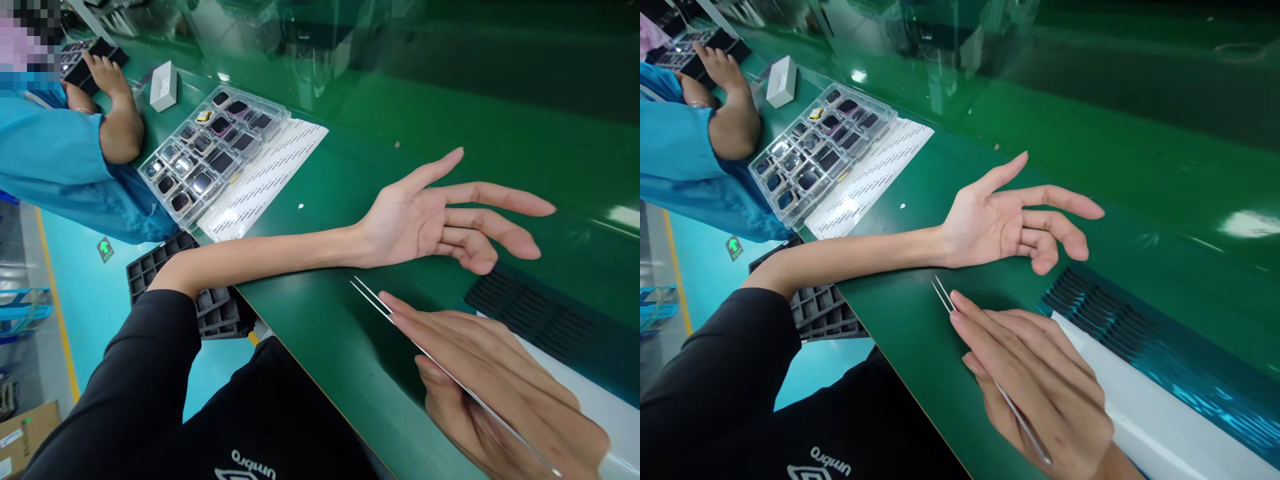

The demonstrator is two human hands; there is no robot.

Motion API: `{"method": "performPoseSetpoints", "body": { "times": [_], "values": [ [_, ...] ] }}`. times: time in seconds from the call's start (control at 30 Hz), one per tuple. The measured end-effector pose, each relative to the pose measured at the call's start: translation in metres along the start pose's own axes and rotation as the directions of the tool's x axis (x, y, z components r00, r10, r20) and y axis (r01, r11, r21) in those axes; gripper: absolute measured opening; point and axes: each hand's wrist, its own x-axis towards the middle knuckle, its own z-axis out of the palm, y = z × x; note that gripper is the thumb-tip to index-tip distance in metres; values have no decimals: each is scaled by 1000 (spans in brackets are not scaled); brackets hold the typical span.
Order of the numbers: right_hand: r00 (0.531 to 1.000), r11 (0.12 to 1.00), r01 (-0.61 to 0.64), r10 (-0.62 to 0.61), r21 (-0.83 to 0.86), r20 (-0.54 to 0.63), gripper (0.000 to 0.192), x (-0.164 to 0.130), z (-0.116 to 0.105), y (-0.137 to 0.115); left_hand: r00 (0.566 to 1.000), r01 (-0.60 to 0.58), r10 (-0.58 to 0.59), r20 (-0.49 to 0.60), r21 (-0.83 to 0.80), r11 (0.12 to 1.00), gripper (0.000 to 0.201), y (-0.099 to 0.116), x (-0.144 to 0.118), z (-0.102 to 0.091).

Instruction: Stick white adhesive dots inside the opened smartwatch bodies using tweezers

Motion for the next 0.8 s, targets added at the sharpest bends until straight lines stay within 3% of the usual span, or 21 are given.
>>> {"method": "performPoseSetpoints", "body": {
  "times": [0.17, 0.23, 0.37, 0.53, 0.63, 0.8],
  "values": [
    [996, 997, -80, 80, 3, 41, 80, -1, 0, -4, 995, -49, 44, -93, -57, 997, 90, -1, -3, 7],
    [997, 997, -77, 77, -22, -2, 83, -4, 1, -2, 989, -97, 87, -117, -87, 991, 92, -2, -4, 8],
    [993, 988, -111, 105, -112, -58, 81, -9, 0, 3, 990, -122, 115, -82, -85, 989, 99, -6, 1, 0],
    [982, 974, -187, 184, -125, -31, 75, -7, -2, -4, 990, -129, 130, -53, 4, 992, 107, -13, 7, -6],
    [969, 961, -247, 247, -123, -16, 74, -7, -1, -8, 976, -198, 200, -86, 28, 980, 95, -17, 5, 1],
    [976, 968, -214, 207, -133, -59, 74, -7, 3, -5, 970, -234, 230, -75, -50, 971, 79, -19, -2, 11]
  ]
}}
